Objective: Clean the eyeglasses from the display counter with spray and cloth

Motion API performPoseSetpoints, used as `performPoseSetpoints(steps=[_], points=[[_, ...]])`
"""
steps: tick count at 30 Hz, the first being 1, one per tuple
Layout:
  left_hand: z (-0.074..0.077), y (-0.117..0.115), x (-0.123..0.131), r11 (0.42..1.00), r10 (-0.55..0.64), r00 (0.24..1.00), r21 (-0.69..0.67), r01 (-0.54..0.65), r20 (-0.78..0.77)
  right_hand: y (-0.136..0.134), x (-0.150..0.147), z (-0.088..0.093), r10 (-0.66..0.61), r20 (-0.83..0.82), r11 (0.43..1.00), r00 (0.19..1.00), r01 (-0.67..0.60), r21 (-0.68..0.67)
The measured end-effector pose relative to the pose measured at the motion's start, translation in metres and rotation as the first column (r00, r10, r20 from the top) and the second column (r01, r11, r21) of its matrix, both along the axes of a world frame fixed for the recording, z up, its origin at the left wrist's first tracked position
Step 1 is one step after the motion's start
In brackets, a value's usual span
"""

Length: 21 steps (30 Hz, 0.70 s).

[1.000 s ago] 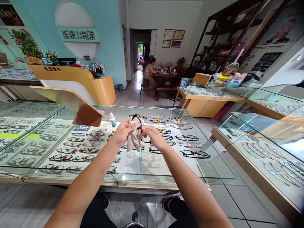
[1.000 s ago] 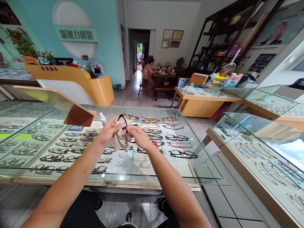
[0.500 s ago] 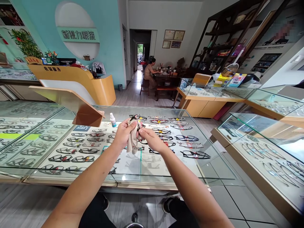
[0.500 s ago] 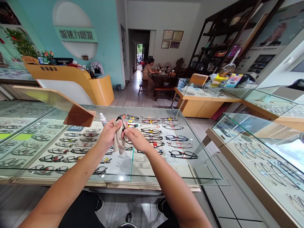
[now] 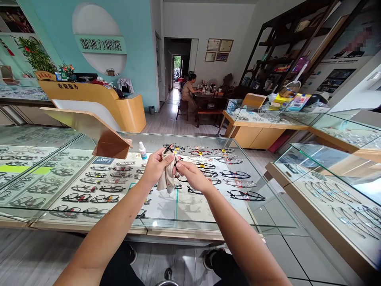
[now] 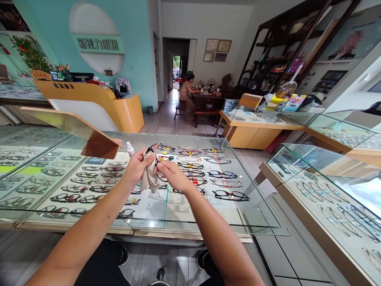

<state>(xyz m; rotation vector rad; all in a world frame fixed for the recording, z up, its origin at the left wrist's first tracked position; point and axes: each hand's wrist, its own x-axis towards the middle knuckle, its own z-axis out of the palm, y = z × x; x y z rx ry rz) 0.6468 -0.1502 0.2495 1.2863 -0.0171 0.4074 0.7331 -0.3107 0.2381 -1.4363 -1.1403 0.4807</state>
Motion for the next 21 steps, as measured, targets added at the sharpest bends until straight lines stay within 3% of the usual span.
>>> performPoseSetpoints(steps=[2,5,8,12,16,21], points=[[0.001,0.000,0.001,0.999,0.030,0.999,-0.027,-0.031,-0.015,0.001,-0.002,0.000,-0.010,0.018,1.000,1.000,0.010,0.001],[0.003,0.002,0.000,0.997,-0.022,0.999,-0.068,0.019,-0.034,0.001,-0.003,0.000,-0.048,-0.006,0.999,0.999,0.048,0.018],[0.002,0.005,0.001,0.987,-0.096,0.994,-0.133,0.090,-0.043,0.001,0.000,-0.002,-0.092,-0.085,0.994,0.992,0.097,0.055],[-0.004,0.010,0.005,0.972,-0.089,0.995,-0.221,0.078,-0.040,-0.001,0.006,-0.002,-0.148,-0.185,0.978,0.972,0.172,0.121],[-0.009,0.010,0.007,0.987,-0.087,0.993,-0.141,0.075,-0.076,-0.006,0.015,0.002,-0.240,-0.267,0.923,0.933,0.305,0.234],[-0.013,0.002,0.003,0.973,-0.228,0.961,0.005,0.232,-0.154,-0.004,0.018,0.000,-0.254,-0.252,0.896,0.934,0.325,0.302]])
